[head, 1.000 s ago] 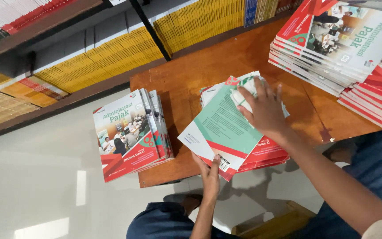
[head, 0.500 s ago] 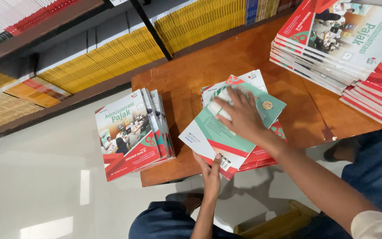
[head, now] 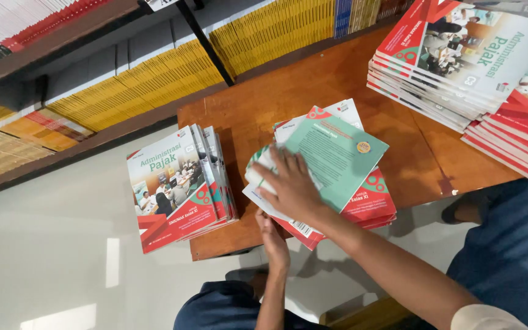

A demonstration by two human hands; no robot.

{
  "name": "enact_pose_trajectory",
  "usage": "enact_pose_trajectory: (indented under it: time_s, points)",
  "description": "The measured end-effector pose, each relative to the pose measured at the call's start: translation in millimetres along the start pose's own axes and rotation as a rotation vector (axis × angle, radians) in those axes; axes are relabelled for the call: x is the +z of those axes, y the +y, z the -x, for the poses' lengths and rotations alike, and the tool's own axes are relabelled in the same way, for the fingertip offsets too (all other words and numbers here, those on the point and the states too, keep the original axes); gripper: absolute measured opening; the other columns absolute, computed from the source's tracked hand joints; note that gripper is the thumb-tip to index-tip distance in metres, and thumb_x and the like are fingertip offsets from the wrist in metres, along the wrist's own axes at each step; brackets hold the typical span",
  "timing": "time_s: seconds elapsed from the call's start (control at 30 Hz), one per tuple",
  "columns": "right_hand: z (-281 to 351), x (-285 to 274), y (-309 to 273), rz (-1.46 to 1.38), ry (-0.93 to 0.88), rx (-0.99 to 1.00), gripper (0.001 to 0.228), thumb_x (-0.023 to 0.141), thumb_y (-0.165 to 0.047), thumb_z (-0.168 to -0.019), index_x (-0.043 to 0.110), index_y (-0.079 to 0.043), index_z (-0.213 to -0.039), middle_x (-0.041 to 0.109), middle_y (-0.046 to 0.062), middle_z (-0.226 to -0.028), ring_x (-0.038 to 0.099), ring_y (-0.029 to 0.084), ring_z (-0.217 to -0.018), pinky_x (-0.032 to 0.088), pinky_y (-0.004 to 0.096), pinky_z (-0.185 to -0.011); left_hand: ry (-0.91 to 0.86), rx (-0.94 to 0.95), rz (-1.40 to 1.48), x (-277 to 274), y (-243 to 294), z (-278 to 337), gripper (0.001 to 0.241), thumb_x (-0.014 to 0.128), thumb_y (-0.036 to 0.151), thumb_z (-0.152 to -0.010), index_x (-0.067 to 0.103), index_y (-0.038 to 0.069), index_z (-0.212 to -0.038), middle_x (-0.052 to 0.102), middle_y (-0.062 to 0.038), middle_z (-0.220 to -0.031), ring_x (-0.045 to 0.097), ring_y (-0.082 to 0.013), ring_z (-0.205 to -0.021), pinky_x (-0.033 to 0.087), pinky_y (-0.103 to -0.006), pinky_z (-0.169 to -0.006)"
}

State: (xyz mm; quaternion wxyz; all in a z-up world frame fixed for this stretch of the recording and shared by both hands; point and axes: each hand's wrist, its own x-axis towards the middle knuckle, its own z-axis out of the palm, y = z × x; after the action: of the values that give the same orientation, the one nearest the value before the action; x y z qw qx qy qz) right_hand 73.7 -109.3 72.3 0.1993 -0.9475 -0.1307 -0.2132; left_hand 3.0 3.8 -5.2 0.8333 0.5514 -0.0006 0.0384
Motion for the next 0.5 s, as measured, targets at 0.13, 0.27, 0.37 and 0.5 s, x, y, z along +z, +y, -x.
enact_pose_trajectory:
  time_s: [0.13,0.27,0.37,0.5]
  points:
    - [31,-23,-16,-0.046,-0.056,-0.099,0.053,0.061,-0.046,-0.098,0.053,-0.026,-0.146,0.035,0.021,-0.161,0.042,0.048,-0.141,0.032,0.062,-0.114,0.176,-0.077,0.164,-54,-27,-24,0.053,0.040,0.028,-0.102,0.054,-0.004,-0.143,0.060,-0.019,-0.144,0.055,-0.0262,-0.134,0.042,-0.0374,-0.114]
    - [50,-44,16,-0.019,-0.083,-0.135,0.054,0.060,-0.048,-0.098,0.051,-0.026,-0.147,0.039,0.021,-0.158,0.043,0.043,-0.140,0.035,0.060,-0.111,0.017,0.002,-0.479,-32,33,-22,0.063,0.042,0.001,-0.087,0.038,0.010,-0.149,0.047,-0.014,-0.155,0.051,-0.0259,-0.138,0.040,-0.0384,-0.114]
    - [52,-56,64,0.005,-0.015,-0.070,0.054,0.064,-0.044,-0.096,0.055,-0.024,-0.146,0.043,0.022,-0.154,0.047,0.043,-0.136,0.039,0.058,-0.106,-0.105,0.150,-0.682,-24,55,-18,0.089,0.045,-0.008,-0.085,0.005,0.010,-0.163,0.015,-0.019,-0.169,0.023,-0.0349,-0.154,0.034,-0.0486,-0.122]
    - [47,-60,140,0.125,0.077,0.102,0.053,0.062,-0.046,-0.097,0.055,-0.023,-0.144,0.041,0.023,-0.156,0.046,0.044,-0.137,0.044,0.059,-0.096,-0.477,0.401,-1.173,-18,84,-12,0.107,0.079,0.033,-0.086,0.007,0.020,-0.165,-0.006,-0.016,-0.174,-0.013,-0.0440,-0.160,0.001,-0.0705,-0.122]
